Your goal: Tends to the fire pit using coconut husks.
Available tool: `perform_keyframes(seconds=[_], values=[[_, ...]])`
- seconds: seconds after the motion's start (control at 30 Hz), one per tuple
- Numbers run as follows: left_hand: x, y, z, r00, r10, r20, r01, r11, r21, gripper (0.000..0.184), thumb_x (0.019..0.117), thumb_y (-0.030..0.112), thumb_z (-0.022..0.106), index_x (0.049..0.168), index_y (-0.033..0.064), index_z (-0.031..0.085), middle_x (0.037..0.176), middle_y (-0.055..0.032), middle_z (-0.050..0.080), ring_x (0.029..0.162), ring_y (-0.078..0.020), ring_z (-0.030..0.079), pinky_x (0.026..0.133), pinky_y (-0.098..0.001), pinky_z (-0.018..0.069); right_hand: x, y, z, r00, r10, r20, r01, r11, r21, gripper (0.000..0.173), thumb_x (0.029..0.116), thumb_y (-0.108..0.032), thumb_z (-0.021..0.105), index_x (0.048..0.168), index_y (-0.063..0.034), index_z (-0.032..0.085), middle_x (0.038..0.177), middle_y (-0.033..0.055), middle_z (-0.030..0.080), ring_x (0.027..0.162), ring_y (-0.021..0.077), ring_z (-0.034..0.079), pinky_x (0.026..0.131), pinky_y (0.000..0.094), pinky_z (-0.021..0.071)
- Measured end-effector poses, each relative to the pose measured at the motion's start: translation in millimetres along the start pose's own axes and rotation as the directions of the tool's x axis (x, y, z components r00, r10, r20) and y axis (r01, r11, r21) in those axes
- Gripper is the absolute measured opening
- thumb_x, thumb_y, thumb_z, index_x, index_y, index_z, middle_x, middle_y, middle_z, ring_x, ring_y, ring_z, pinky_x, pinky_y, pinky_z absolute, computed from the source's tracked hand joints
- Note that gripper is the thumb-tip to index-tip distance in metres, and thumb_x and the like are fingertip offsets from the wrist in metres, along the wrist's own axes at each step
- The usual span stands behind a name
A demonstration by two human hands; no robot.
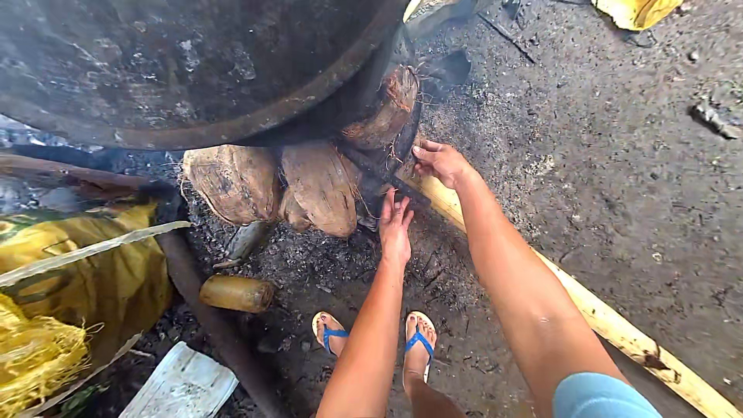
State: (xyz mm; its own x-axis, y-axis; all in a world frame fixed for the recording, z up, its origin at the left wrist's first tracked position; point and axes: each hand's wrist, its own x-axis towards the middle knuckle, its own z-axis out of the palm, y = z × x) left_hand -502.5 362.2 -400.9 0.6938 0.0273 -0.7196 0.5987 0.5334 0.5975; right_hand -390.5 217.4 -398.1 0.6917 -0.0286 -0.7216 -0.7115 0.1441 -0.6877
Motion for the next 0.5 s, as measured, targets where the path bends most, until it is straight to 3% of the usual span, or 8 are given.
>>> perform_keyframes(seconds=[0.07,0.17,0.33,0.43,0.5], values=[[3,-2,-2,1.000,0.025,0.007,-0.026,0.999,0.044,0.047,0.1119,0.008,0.034,0.159,0.0049,0.032,0.163,-0.0171,0.034,0.139,-0.0249,0.050,0.110,-0.0399,0.0453,2,2,2,1.000,-0.022,-0.017,0.023,0.999,0.024,0.039,0.1057,-0.015,0.059,0.143,-0.0055,0.052,0.102,0.0064,0.067,0.069,0.0078,0.061,0.064,0.0241,0.0542],[2,-7,-8,0.998,0.042,0.037,-0.047,0.986,0.161,0.048,0.1105,0.005,0.038,0.159,0.0077,0.035,0.161,-0.0158,0.038,0.135,-0.0233,0.052,0.107,-0.0389,0.0462,3,7,2,0.997,-0.023,-0.071,0.026,0.999,0.044,0.050,0.1033,-0.015,0.063,0.150,-0.0105,0.047,0.112,0.0103,0.067,0.069,0.0099,0.062,0.063,0.0250,0.0546],[-56,7,-63,0.976,-0.074,0.202,-0.050,0.834,0.549,0.050,0.1061,0.006,0.043,0.155,0.0001,0.038,0.155,-0.0188,0.048,0.131,-0.0269,0.059,0.105,-0.0426,0.0517,-10,8,-4,0.999,0.010,-0.043,-0.010,1.000,-0.004,0.059,0.1027,-0.025,0.065,0.156,-0.0158,0.041,0.132,0.0152,0.062,0.091,0.0187,0.067,0.079,0.0336,0.0567],[-120,26,-121,0.977,-0.162,0.140,0.017,0.711,0.702,0.053,0.1039,0.008,0.050,0.155,0.0003,0.039,0.152,-0.0195,0.052,0.129,-0.0284,0.061,0.107,-0.0443,0.0516,-38,26,-19,0.981,0.019,-0.195,-0.016,1.000,0.017,0.062,0.1032,-0.036,0.063,0.157,-0.0176,0.040,0.139,0.0162,0.060,0.105,0.0262,0.067,0.088,0.0428,0.0560],[-164,50,-157,0.986,-0.167,-0.008,0.117,0.656,0.746,0.051,0.1036,0.005,0.053,0.153,0.0012,0.043,0.150,-0.0203,0.053,0.130,-0.0300,0.060,0.110,-0.0458,0.0491,-73,52,-36,0.954,0.018,-0.298,-0.015,1.000,0.010,0.061,0.1046,-0.043,0.059,0.157,-0.0180,0.040,0.145,0.0161,0.058,0.113,0.0311,0.067,0.093,0.0481,0.0569]])
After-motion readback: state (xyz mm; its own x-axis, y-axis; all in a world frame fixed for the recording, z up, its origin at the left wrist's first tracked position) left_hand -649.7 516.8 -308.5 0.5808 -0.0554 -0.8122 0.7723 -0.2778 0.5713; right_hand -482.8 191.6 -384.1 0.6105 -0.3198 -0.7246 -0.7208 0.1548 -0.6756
